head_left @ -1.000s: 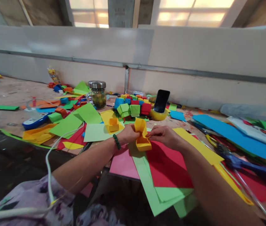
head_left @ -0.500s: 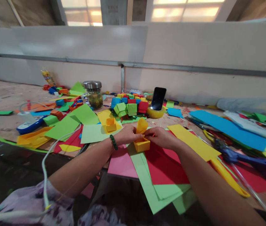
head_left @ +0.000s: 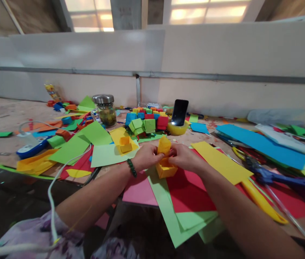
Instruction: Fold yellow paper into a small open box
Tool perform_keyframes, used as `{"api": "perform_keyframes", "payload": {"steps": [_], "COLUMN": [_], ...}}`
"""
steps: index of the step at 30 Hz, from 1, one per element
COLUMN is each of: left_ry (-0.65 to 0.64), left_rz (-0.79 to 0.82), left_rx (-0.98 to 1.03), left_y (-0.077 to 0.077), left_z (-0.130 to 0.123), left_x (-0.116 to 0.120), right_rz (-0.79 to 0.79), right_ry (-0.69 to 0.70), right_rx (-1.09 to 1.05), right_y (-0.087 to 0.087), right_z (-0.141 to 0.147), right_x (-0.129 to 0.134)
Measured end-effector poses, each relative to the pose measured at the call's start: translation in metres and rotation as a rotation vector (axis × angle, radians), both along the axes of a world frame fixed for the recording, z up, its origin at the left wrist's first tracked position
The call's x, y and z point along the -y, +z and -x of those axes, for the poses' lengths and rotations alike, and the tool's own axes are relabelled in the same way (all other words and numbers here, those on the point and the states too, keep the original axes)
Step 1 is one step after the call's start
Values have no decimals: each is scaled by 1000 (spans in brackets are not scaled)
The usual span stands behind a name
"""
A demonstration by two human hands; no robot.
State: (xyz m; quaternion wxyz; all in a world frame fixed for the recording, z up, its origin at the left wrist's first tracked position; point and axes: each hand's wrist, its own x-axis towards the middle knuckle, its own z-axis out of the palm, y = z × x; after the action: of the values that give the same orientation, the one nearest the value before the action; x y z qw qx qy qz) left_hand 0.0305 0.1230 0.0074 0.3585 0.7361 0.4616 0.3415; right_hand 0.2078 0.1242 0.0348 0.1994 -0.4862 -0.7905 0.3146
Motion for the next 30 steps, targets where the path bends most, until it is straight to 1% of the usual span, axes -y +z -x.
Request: {"api": "perform_keyframes", "payload": {"steps": [4,7,12,17,20,23,26,28,30], "left_ry": [-104,-186,-248,-241,-224,-220,-215,-203,-181], "left_rz": [11,51,132,170,171,160,135,120,109], "left_rx": [76,148,221,255,283,284,282,279,269], "left_y": [2,3,5,4,2,2,3,4,5], "left_z": [-2,0,4,4,4,4,3,3,4], "left_x": [0,-1,-2,-3,-5,-5,-4,-4,-4], "right_rz": [-23,-29,-43,-55,-47,12,91,95,74], "right_ry": [-67,-99,-104,-113,-75,-22,-14,-25,-30], "right_rx": [39,72,99,109,91,7,-83,-90,-83], "right_y": [-1,0,2,4,6,4,0,-1,2], "right_z": [-2,-2,2,3,1,-1,-2,-2,-1], "right_x": [0,2,4,5,4,1,0,0,1]}}
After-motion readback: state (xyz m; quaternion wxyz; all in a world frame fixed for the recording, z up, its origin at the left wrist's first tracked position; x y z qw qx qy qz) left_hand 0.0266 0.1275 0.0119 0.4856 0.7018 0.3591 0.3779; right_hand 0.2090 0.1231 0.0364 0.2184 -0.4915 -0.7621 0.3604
